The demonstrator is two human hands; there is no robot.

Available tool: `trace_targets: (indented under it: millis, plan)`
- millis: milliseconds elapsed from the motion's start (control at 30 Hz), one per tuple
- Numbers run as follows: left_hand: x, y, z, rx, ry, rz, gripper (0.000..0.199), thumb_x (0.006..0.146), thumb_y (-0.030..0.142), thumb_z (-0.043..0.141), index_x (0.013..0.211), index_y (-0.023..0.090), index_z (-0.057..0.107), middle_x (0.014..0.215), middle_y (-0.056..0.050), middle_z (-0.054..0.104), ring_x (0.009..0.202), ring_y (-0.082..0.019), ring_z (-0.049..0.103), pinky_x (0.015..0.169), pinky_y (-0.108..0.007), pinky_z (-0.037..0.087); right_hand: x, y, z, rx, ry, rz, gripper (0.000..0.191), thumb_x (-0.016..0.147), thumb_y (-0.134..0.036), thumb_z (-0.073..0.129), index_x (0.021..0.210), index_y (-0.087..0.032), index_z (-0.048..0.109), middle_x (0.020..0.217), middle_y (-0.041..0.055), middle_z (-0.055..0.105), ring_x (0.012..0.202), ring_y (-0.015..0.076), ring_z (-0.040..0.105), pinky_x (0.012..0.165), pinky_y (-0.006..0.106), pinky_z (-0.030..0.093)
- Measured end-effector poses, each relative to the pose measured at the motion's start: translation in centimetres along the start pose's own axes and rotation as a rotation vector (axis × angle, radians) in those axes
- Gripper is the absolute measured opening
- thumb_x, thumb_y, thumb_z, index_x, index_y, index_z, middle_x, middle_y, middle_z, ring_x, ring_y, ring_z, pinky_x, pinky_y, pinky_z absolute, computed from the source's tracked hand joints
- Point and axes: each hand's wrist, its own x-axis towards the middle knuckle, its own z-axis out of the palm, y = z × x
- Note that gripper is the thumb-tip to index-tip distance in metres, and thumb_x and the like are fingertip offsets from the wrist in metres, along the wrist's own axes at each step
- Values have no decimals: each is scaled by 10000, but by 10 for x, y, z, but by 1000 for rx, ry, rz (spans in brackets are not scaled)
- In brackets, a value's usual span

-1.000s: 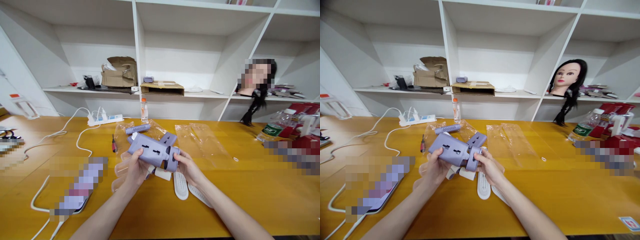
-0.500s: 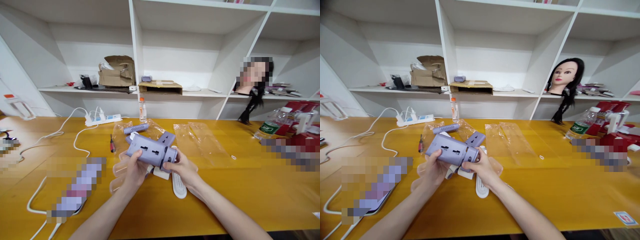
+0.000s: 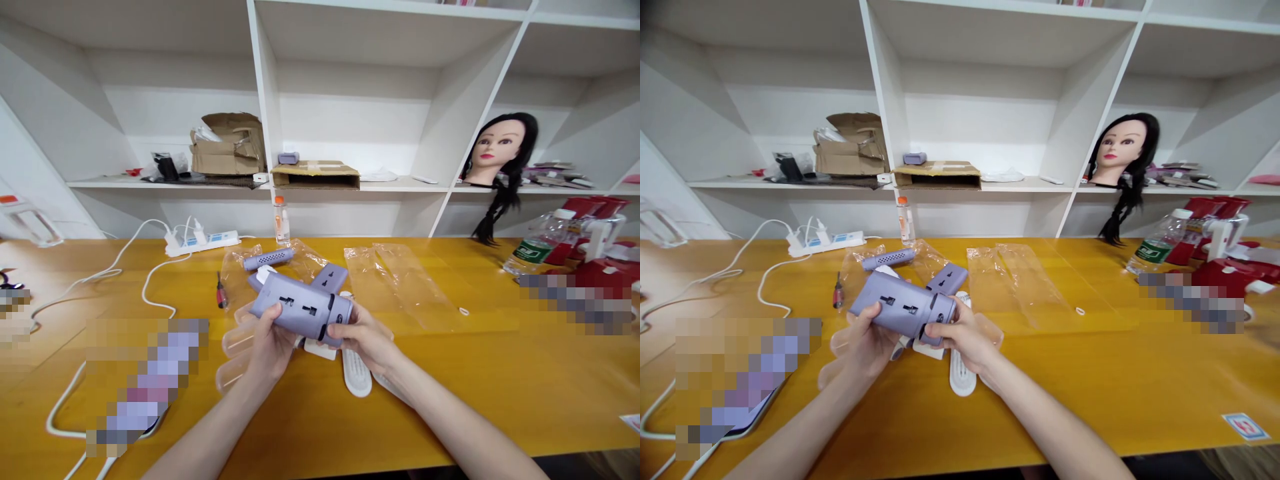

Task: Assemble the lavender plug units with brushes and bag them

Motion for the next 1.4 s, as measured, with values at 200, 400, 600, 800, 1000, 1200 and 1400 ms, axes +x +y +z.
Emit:
trace_targets:
  millis: [200, 400, 600, 800, 1000, 1200, 1400]
  plan:
    - [-1, 0, -1, -49, 73, -22, 391, 767, 300, 575, 1141, 186, 572, 927, -38, 695, 887, -195, 640, 754, -289, 505, 1, 0, -1, 16, 21, 10, 562, 506, -163, 784, 995, -209, 512, 860, -8, 593, 717, 149, 607, 597, 286, 513]
    - [-2, 2, -3, -16, -136, -89, 457, 718, 317, 650, 1156, 222, 559, 1037, -58, 673, 1025, -245, 591, 824, -343, 486, 2, 3, 1, 52, 51, -50, 536, 516, -162, 779, 979, -214, 513, 890, -12, 587, 760, 149, 598, 640, 295, 521]
    - [-4, -10, -1, 197, -22, -181, 461, 747, 261, 649, 1188, 228, 517, 1077, -45, 655, 1005, -208, 591, 852, -334, 464, 4, 10, 3, -99, 143, -269, 538, 553, -193, 762, 1008, -235, 478, 878, -26, 580, 792, 151, 585, 692, 286, 507]
    - [-7, -9, 3, 141, -89, -268, 436, 806, 434, 540, 1185, 221, 507, 1139, -73, 621, 1007, -238, 585, 817, -366, 471, 7, 33, -1, -850, 262, -754, 520, 677, -110, 624, 1138, -243, 423, 1058, 53, 562, 966, 214, 567, 823, 379, 496]
    - [-2, -2, -3, 42, -77, -253, 434, 779, 449, 551, 1085, 143, 588, 1037, -91, 658, 1051, -263, 562, 865, -360, 448, 6, 43, -10, -1341, 120, -1188, 662, 714, 39, 410, 1315, -221, 316, 1325, 162, 370, 1236, 267, 396, 927, 449, 454]
    - [0, 3, -5, -59, -142, -171, 389, 777, 349, 543, 1117, 163, 579, 1030, -91, 666, 1019, -271, 588, 755, -349, 494, 5, 33, -11, -1238, 181, -1200, 612, 735, -14, 456, 1305, -202, 337, 1225, 154, 476, 1154, 264, 484, 922, 451, 460]
    - [-8, 1, -4, -73, -116, -159, 459, 685, 288, 601, 1137, 209, 574, 973, -54, 689, 979, -268, 609, 815, -381, 485, 3, 32, -8, -1207, 163, -1221, 574, 751, -21, 451, 1281, -223, 362, 1187, 144, 512, 1110, 268, 518, 885, 459, 478]
